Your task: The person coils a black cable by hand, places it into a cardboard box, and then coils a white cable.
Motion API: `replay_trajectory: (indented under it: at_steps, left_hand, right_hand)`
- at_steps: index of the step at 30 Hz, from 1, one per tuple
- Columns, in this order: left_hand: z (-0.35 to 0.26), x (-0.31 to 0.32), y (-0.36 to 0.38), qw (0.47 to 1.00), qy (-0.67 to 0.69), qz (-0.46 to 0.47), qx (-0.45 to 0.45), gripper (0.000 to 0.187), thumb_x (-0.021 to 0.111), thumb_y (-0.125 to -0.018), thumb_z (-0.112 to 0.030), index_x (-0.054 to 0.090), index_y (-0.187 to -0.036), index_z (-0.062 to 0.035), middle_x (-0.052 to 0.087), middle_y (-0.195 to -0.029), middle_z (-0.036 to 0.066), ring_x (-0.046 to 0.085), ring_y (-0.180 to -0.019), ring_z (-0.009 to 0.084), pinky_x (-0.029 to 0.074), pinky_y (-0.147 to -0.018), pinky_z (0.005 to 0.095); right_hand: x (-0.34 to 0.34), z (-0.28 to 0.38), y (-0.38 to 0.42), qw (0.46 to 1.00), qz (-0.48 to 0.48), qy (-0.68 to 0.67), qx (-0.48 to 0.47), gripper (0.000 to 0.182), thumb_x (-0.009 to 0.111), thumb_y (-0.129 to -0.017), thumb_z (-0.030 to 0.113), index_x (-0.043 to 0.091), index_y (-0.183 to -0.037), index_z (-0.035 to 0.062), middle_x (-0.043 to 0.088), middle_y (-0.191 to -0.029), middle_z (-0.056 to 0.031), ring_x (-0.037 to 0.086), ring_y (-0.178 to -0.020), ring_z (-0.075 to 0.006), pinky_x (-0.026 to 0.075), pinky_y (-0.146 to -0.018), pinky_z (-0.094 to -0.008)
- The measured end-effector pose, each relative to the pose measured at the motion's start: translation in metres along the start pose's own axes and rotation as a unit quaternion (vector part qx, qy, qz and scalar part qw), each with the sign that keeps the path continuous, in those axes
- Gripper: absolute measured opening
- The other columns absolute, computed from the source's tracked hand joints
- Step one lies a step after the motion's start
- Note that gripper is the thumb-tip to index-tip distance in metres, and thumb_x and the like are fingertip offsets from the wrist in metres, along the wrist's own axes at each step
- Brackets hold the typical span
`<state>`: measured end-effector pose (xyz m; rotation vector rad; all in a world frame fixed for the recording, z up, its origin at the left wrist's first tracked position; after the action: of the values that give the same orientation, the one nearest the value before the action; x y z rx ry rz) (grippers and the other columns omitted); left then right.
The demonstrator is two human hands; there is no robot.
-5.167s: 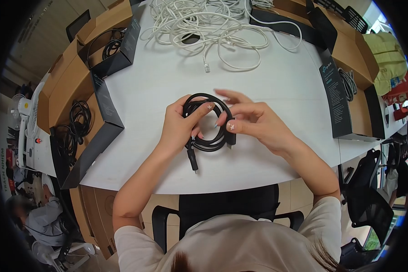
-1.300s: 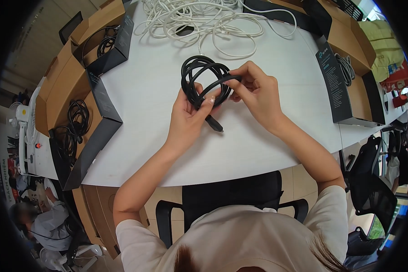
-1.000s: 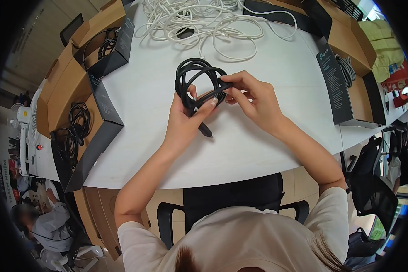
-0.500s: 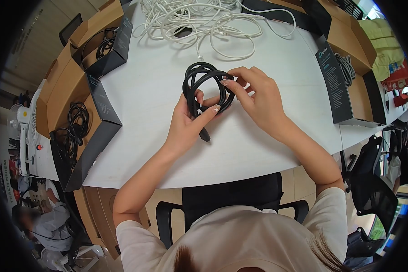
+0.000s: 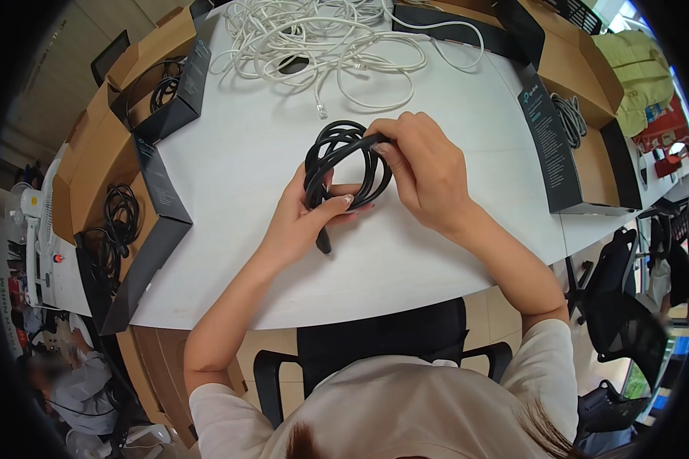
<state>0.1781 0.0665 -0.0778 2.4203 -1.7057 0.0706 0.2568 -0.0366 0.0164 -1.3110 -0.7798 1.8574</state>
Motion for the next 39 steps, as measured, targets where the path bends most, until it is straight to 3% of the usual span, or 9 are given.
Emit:
replay_trajectory:
  at_steps: [2,6,12,15,21,25,26,30,39]
  left_hand:
    - [0.001,0.002,0.0,1.0,-0.005,0.001,0.012,0.034,0.054,-0.085,-0.002,0.035,-0.114,-0.0009,0.059,-0.106,0.022,0.066,-0.088,0.0309,0.054,-0.067,0.0253]
    - [0.015,-0.002,0.002,0.999,-0.008,0.007,-0.043,0.056,0.048,-0.086,0.001,0.025,-0.137,-0.0036,0.056,-0.105,0.015,0.064,-0.092,0.0273,0.055,-0.076,0.0315]
    - [0.007,0.007,0.002,0.998,0.022,0.063,-0.018,0.035,0.047,-0.084,0.003,0.035,-0.117,0.0015,0.057,-0.105,0.02,0.063,-0.096,0.0338,0.057,-0.075,0.0348]
    - [0.005,0.007,0.005,0.991,0.046,0.1,-0.076,0.024,0.047,-0.083,0.003,0.035,-0.103,-0.0015,0.059,-0.105,0.026,0.062,-0.097,0.0355,0.056,-0.078,0.0378]
    - [0.001,0.012,0.006,0.988,0.104,0.105,-0.033,0.023,0.048,-0.083,0.002,0.033,-0.1,-0.0036,0.059,-0.103,0.031,0.062,-0.097,0.0359,0.056,-0.078,0.0391]
    - [0.01,0.011,0.007,0.99,0.061,0.113,-0.065,0.022,0.048,-0.084,0.001,0.034,-0.1,-0.0049,0.061,-0.1,0.025,0.063,-0.095,0.0319,0.057,-0.077,0.0377]
    - [0.01,0.013,0.006,0.989,0.054,0.121,-0.063,0.023,0.049,-0.085,0.001,0.035,-0.103,-0.0035,0.059,-0.098,0.016,0.063,-0.095,0.0302,0.057,-0.078,0.0373]
    - [0.013,0.015,0.004,0.987,0.084,0.125,-0.048,0.03,0.05,-0.084,0.002,0.035,-0.11,0.0014,0.043,-0.094,0.007,0.062,-0.097,0.0312,0.057,-0.08,0.0378]
    - [0.015,0.014,0.004,0.987,0.122,0.087,-0.059,0.028,0.051,-0.085,-0.001,0.036,-0.109,0.0005,0.044,-0.095,0.006,0.064,-0.094,0.0299,0.056,-0.077,0.0331]
  right_hand:
    - [-0.004,-0.003,0.0,1.0,-0.001,-0.001,0.002,0.014,0.062,-0.078,0.007,0.057,-0.091,0.0057,0.052,-0.073,-0.0047,0.05,-0.065,-0.0215,0.041,-0.053,-0.0318]
    - [-0.007,-0.012,-0.003,0.998,0.0,-0.044,0.052,0.01,0.059,-0.081,0.006,0.057,-0.091,0.0038,0.055,-0.075,-0.0066,0.052,-0.068,-0.0242,0.042,-0.056,-0.0326]
    - [0.02,-0.039,0.011,0.933,0.091,-0.265,0.226,0.016,0.048,-0.092,0.012,0.055,-0.095,-0.0019,0.06,-0.08,-0.0122,0.057,-0.068,-0.0207,0.045,-0.063,-0.0296]
    - [0.029,-0.041,0.018,0.914,0.071,-0.319,0.242,0.016,0.052,-0.09,0.012,0.058,-0.094,-0.002,0.06,-0.079,-0.0108,0.055,-0.066,-0.0166,0.043,-0.061,-0.0274]
    - [0.024,-0.048,0.009,0.907,0.131,-0.313,0.249,0.018,0.062,-0.083,0.012,0.064,-0.097,0.0006,0.056,-0.074,-0.0015,0.046,-0.063,-0.0063,0.038,-0.057,-0.0218]
    - [0.021,-0.044,0.007,0.897,0.116,-0.359,0.232,0.013,0.063,-0.08,0.009,0.066,-0.092,0.0026,0.053,-0.069,0.0015,0.043,-0.062,-0.0058,0.036,-0.058,-0.0219]
    - [0.018,-0.043,0.005,0.918,0.112,-0.317,0.212,0.01,0.065,-0.08,0.011,0.067,-0.084,0.0021,0.054,-0.064,0.0009,0.044,-0.058,-0.0052,0.036,-0.055,-0.0213]
    - [0.018,-0.042,0.006,0.947,0.1,-0.234,0.196,0.012,0.066,-0.08,0.013,0.068,-0.077,0.0018,0.057,-0.056,-0.0006,0.045,-0.05,-0.0045,0.034,-0.047,-0.0198]
    - [0.021,-0.049,0.01,0.929,0.147,-0.224,0.254,0.01,0.063,-0.082,0.009,0.063,-0.089,0.0016,0.045,-0.05,-0.0006,0.042,-0.048,-0.0056,0.033,-0.046,-0.0218]
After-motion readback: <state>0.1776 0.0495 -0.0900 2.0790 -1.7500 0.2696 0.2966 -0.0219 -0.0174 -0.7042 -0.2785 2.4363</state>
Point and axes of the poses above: each hand's wrist, its own y-axis away from the middle knuckle, its own x-axis out of the palm, z = x × y, the point moved 9 cm from there along -y, towards the middle knuckle
